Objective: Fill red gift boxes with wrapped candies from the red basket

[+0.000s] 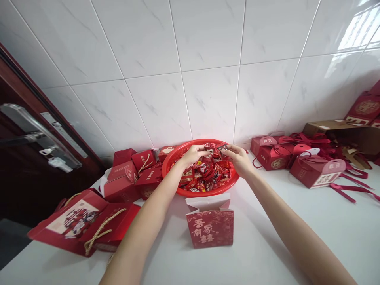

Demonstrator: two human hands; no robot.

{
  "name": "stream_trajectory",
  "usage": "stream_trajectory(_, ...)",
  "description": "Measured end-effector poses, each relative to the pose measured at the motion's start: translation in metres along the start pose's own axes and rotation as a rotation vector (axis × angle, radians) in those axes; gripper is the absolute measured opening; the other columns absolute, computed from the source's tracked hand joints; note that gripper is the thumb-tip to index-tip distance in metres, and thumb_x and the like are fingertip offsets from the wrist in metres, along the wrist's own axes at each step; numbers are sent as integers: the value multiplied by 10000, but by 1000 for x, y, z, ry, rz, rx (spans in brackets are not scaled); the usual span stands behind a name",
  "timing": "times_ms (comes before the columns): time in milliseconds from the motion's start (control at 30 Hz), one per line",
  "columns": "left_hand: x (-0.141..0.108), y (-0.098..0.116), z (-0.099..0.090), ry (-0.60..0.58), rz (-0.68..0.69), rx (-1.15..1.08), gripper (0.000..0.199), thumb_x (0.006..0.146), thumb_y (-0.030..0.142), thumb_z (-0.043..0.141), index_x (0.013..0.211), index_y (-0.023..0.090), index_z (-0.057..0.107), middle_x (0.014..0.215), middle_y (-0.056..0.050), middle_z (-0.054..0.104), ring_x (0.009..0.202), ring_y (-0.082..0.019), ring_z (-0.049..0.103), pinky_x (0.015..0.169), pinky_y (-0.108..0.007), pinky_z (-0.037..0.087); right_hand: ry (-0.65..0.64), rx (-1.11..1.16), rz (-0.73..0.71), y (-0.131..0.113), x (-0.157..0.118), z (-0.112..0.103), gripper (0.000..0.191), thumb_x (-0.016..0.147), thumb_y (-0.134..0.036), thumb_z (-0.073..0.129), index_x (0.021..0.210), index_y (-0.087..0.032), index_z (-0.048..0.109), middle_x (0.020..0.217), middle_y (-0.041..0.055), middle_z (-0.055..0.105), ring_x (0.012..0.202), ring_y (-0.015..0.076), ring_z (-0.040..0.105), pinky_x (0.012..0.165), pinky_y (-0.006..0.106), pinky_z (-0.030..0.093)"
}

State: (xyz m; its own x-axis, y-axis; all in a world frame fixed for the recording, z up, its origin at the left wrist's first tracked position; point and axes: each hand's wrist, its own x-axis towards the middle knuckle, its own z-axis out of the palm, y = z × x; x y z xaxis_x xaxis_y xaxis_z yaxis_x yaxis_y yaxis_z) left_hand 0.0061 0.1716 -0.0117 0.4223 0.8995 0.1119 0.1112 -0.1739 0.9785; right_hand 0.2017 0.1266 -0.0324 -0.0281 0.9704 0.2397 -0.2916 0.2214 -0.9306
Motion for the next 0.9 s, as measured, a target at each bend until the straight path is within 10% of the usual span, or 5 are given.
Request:
stream_trajectory(467,0,-4,5,10,92,32,440,631,238,846,1058,158,774,1131,-103,756,1071,-281,674,935,-406,538,-207,-93,50,-1,-1,-1,330,652,-426,848,856,-203,717,888,31,747,864,197,691,858,360,535)
stream_trajectory(900,6,-11,15,184,188,48,443,670,281,858,1055,134,695,1181,-116,693,1004,-232,671,893,-373,546,-92,-26,110,2,3,2,367,637,-475,838,831,-240,633,884,19,707,902,241,696,783,393,599)
